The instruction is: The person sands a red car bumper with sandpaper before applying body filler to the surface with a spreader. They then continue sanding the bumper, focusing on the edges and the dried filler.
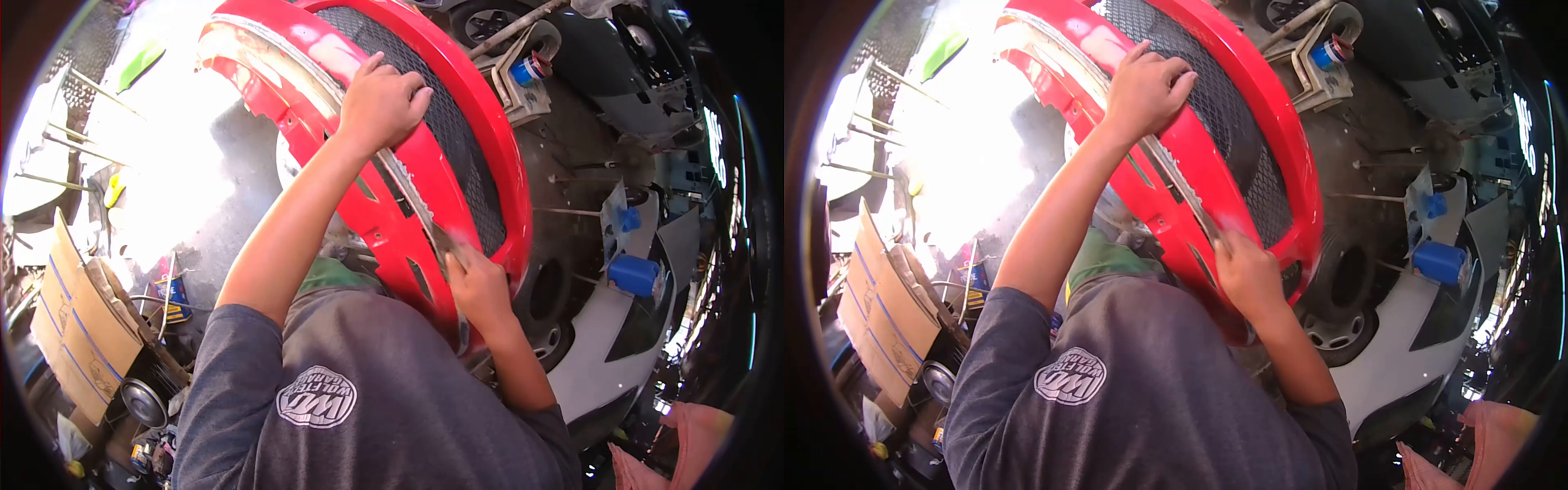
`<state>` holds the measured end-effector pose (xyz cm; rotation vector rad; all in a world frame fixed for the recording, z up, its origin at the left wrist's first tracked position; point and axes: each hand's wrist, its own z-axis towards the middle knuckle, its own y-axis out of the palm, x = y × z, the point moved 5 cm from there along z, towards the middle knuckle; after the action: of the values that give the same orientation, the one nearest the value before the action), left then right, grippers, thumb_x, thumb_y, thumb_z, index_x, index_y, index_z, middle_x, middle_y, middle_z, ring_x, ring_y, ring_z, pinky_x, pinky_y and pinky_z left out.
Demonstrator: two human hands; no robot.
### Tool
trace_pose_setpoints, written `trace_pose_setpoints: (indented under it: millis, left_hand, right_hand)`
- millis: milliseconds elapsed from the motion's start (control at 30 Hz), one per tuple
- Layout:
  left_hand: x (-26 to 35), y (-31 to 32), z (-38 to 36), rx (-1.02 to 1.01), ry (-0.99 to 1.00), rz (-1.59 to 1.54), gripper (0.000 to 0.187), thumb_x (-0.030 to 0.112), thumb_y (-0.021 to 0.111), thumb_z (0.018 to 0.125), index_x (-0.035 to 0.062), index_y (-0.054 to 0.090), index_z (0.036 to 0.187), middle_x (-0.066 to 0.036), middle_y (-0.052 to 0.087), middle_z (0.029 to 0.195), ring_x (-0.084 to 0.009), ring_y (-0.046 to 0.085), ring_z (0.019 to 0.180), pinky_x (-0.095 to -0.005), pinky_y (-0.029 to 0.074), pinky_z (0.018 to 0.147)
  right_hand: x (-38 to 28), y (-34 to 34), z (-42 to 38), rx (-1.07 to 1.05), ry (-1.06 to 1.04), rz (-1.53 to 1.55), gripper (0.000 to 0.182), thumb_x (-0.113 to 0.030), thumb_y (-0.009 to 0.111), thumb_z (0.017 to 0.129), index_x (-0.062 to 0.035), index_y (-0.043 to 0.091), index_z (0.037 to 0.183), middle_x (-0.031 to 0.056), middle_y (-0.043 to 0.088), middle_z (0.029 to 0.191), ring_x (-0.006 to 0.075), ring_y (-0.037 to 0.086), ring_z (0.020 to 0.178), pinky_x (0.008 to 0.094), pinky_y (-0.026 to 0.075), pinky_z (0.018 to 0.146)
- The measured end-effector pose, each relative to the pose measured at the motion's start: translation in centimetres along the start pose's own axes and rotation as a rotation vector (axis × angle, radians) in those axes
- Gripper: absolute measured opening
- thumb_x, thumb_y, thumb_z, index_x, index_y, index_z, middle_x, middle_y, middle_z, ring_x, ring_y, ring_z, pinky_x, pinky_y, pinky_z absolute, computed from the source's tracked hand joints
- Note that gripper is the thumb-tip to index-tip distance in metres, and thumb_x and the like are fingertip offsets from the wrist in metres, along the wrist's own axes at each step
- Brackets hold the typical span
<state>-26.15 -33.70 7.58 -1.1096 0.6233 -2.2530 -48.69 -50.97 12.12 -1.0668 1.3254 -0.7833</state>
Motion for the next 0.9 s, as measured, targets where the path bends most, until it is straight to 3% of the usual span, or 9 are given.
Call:
trace_pose_setpoints:
  millis: [200,333,433,567,633,700,767,833,900]
  left_hand:
    - [0.4,-0.5,0.0,-0.009,0.035,-0.03,0.023,0.03,0.062,0.094,0.0114,0.075,0.091,-0.009,0.071,0.082,-0.0251,0.067,0.091,-0.0466,0.039,0.112]
    - [1.0,-1.0,-0.4,-0.002,0.154,-0.05,0.02,0.026,0.064,0.093,0.0085,0.071,0.098,-0.01,0.072,0.1,-0.0298,0.064,0.111,-0.0509,0.036,0.114]
    - [2.3,-0.7,-3.8,-0.109,0.235,0.011,0.044,0.027,0.069,0.089,0.0055,0.063,0.127,-0.019,0.054,0.143,-0.0411,0.043,0.14,-0.0575,0.03,0.117]
    - [4.8,-0.6,-13.1,-0.401,0.328,-0.093,0.062,0.028,0.069,0.089,0.0065,0.051,0.143,-0.024,0.032,0.159,-0.0449,0.029,0.148,-0.0576,0.028,0.119]
    - [5.0,-1.2,-17.3,-0.751,0.717,-0.279,0.062,0.026,0.069,0.089,0.0068,0.05,0.145,-0.023,0.033,0.159,-0.0424,0.034,0.146,-0.0534,0.035,0.116]
    - [2.5,-0.8,-17.1,-1.416,0.38,-0.31,0.06,0.025,0.071,0.09,0.0079,0.052,0.144,-0.022,0.044,0.151,-0.0388,0.044,0.139,-0.049,0.042,0.11]
    - [1.0,-2.0,-16.1,-1.625,0.162,-0.445,0.056,0.024,0.072,0.09,0.0087,0.055,0.141,-0.019,0.055,0.139,-0.0339,0.054,0.129,-0.0446,0.047,0.104]
    - [0.6,-3.0,-14.0,-1.388,0.101,-0.753,0.05,0.023,0.073,0.091,0.0091,0.06,0.137,-0.014,0.067,0.121,-0.0278,0.063,0.116,-0.0403,0.052,0.097]
    - [2.1,-3.3,-14.1,-1.389,-0.081,-0.981,0.038,0.021,0.075,0.09,0.0081,0.067,0.125,-0.009,0.07,0.103,-0.0209,0.066,0.103,-0.0355,0.052,0.089]
  right_hand:
    - [-0.3,1.5,0.9,0.097,0.05,0.112,0.018,-0.018,0.061,0.096,-0.0008,0.061,0.093,0.0229,0.066,0.082,0.0445,0.065,0.076,0.0512,0.053,0.066]
    - [-2.4,1.9,1.5,0.066,0.162,0.273,0.023,-0.02,0.063,0.095,0.002,0.066,0.101,0.0262,0.068,0.088,0.0471,0.065,0.085,0.0529,0.051,0.073]
    - [-0.5,2.2,-1.3,0.14,0.255,0.356,0.025,-0.021,0.064,0.094,0.0022,0.068,0.1,0.0283,0.068,0.089,0.0483,0.065,0.088,0.0519,0.051,0.076]
    - [2.4,1.1,-5.4,0.408,0.417,0.423,0.029,-0.021,0.065,0.094,0.0035,0.065,0.11,0.0262,0.07,0.093,0.0435,0.069,0.088,0.047,0.054,0.075]
    - [1.2,0.6,-6.8,0.473,0.63,0.483,0.031,-0.021,0.066,0.094,0.0043,0.066,0.112,0.0247,0.071,0.096,0.0375,0.071,0.092,0.0434,0.055,0.078]
    - [-0.6,0.0,-7.5,0.51,0.864,0.567,0.03,-0.02,0.068,0.094,0.0042,0.066,0.112,0.0215,0.073,0.1,0.029,0.073,0.096,0.0396,0.054,0.082]
    - [-1.9,3.5,-7.8,0.691,0.88,0.874,0.029,-0.02,0.069,0.094,0.0027,0.068,0.112,0.0149,0.073,0.102,0.0215,0.07,0.097,0.0368,0.053,0.085]
    - [-3.5,7.1,-7.8,0.75,0.885,1.131,0.028,-0.021,0.07,0.095,-0.0006,0.07,0.114,0.0056,0.071,0.105,0.0149,0.065,0.097,0.0337,0.051,0.09]
    - [-6.3,8.8,-7.9,0.691,0.952,1.147,0.029,-0.02,0.07,0.095,-0.0009,0.068,0.117,0.0055,0.071,0.106,0.0149,0.064,0.098,0.0339,0.051,0.09]
